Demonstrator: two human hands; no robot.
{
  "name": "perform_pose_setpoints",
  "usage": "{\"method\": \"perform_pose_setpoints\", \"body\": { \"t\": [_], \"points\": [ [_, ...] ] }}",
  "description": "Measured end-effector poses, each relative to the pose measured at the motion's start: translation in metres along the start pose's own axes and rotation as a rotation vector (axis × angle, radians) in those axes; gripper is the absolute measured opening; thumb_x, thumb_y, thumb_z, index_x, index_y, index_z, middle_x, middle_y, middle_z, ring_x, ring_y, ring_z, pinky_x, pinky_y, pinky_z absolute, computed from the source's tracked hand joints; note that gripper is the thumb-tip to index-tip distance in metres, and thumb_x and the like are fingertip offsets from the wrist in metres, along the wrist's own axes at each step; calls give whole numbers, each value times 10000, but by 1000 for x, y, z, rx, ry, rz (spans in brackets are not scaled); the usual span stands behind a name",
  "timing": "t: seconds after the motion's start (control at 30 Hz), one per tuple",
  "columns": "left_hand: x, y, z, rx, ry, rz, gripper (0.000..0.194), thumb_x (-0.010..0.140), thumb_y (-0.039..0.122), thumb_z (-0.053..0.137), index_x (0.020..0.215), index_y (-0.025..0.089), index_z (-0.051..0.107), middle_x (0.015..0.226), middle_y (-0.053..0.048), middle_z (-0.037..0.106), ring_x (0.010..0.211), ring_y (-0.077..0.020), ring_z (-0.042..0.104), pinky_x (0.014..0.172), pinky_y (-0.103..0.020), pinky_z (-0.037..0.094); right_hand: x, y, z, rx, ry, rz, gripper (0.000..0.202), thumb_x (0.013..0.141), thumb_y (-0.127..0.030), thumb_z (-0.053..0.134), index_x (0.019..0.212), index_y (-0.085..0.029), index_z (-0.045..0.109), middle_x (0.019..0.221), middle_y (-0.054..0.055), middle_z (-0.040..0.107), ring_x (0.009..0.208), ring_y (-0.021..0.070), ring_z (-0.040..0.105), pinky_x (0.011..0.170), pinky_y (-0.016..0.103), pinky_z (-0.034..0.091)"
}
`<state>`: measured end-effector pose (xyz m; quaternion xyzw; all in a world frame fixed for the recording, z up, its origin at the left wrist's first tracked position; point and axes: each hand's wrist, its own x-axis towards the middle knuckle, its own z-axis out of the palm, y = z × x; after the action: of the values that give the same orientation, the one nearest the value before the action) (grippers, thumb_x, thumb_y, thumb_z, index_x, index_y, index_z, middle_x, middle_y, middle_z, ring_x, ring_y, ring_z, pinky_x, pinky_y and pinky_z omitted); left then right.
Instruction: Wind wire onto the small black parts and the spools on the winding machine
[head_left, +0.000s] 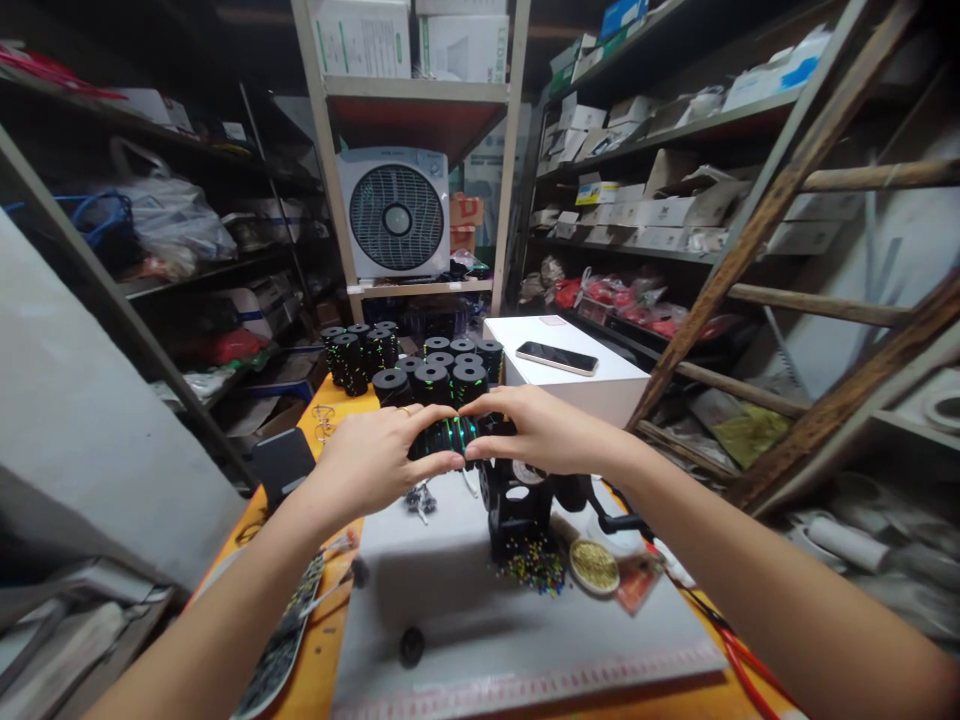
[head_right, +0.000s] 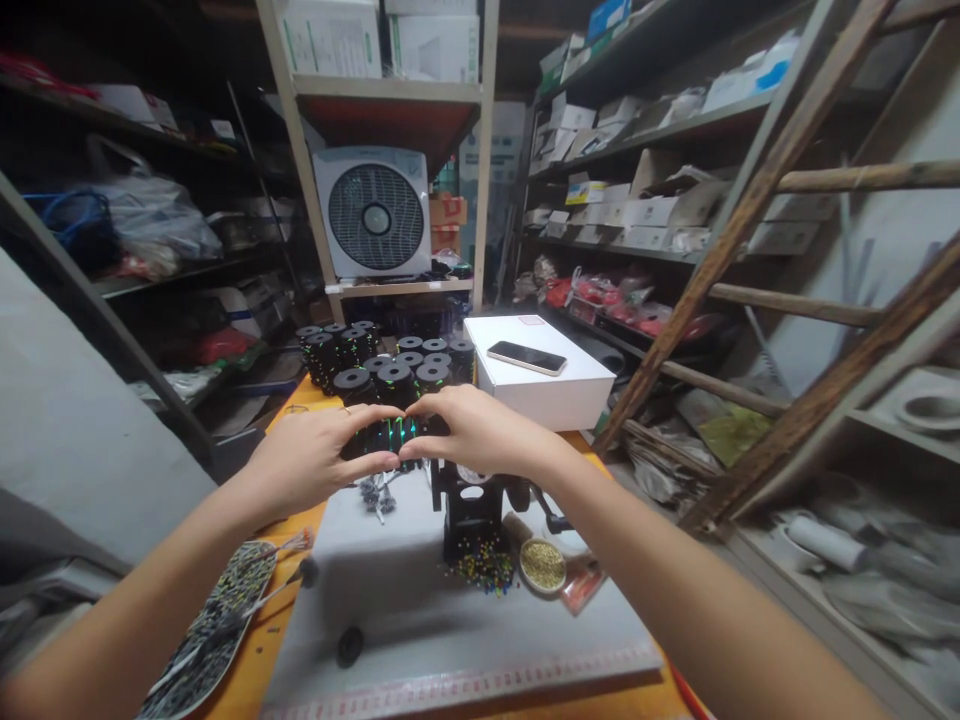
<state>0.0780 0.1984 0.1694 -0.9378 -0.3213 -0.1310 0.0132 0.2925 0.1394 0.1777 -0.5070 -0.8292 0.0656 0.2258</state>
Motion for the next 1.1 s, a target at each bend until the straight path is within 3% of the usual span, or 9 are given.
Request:
{"method": "perform_pose_setpoints", "body": {
  "t": [0.1, 0.27, 0.37, 0.5, 0.63, 0.8, 0.93, 1.03, 1.1],
  "points": [
    [-2, -3, 0, -191, 103, 62, 554, 855, 628, 438, 1284, 293, 537, 1268, -71, 642, 1108, -328, 596, 898, -469, 450, -1, 3, 2, 39, 11, 18, 467, 827, -488, 644, 1182, -185, 639, 1107, 93, 699, 994, 243, 641, 837, 339, 486],
    [-12, -15, 6, -1199, 833, 213, 445, 950, 502, 333, 1026, 243, 688, 1113, -44, 701, 1184, -263, 557, 1074, -453, 347, 8, -2, 0, 74, 82, 42, 406, 976, -408, 411, 1250, -155, 570, 1264, 100, 621, 1152, 215, 574, 972, 358, 435],
    [-15, -29, 11, -1762, 1018, 140, 490, 953, 497, 316, 932, 210, 713, 862, -23, 761, 1112, -255, 617, 1053, -459, 389, 35, -18, 1, 95, 70, -3, 391, 999, -355, 343, 1252, -153, 563, 1288, 92, 605, 1187, 200, 547, 1009, 348, 402],
    [-15, -49, 16, -2207, 1013, -30, 511, 950, 503, 299, 896, 215, 718, 772, 2, 777, 989, -166, 680, 1000, -354, 449, 90, -48, 16, 123, -164, -124, 407, 938, -476, 459, 1173, -190, 628, 1201, 51, 664, 1071, 196, 615, 917, 287, 458],
    [-11, -60, 22, -2243, 1003, -63, 539, 977, 445, 223, 886, 239, 713, 731, 27, 770, 907, -91, 691, 979, -275, 452, 129, -62, 39, 86, -417, -154, 609, 737, -649, 633, 1063, -138, 681, 991, 94, 727, 856, 241, 665, 719, 292, 497],
    [-22, -61, 18, -2124, 979, -80, 381, 955, 387, 341, 897, 258, 694, 752, 28, 746, 883, -93, 672, 975, -291, 446, 128, -58, 49, 86, -466, -136, 631, 771, -697, 546, 1117, -179, 649, 1048, 61, 703, 912, 221, 637, 746, 271, 462],
    [-66, -44, 18, -1889, 927, -109, 185, 900, 404, 491, 913, 309, 649, 754, 69, 671, 745, -84, 619, 794, -230, 490, 122, -57, 48, 88, -455, -99, 617, 744, -725, 547, 1020, -188, 675, 985, 49, 706, 861, 215, 627, 695, 270, 445],
    [-106, -19, 42, -1679, 638, -205, 65, 846, 263, 614, 877, 257, 670, 737, 32, 661, 621, -105, 569, 603, -218, 461, 122, -59, 50, 99, -437, -91, 594, 752, -708, 551, 1009, -189, 685, 974, 52, 706, 838, 208, 620, 679, 271, 437],
    [-127, -1, 68, -1514, 359, -253, 188, 706, 177, 738, 889, 215, 719, 827, -49, 714, 737, -198, 615, 675, -303, 486, 121, -60, 51, 109, -420, -89, 565, 766, -679, 558, 1011, -189, 693, 959, 53, 710, 826, 203, 617, 681, 272, 438]
  ]
}}
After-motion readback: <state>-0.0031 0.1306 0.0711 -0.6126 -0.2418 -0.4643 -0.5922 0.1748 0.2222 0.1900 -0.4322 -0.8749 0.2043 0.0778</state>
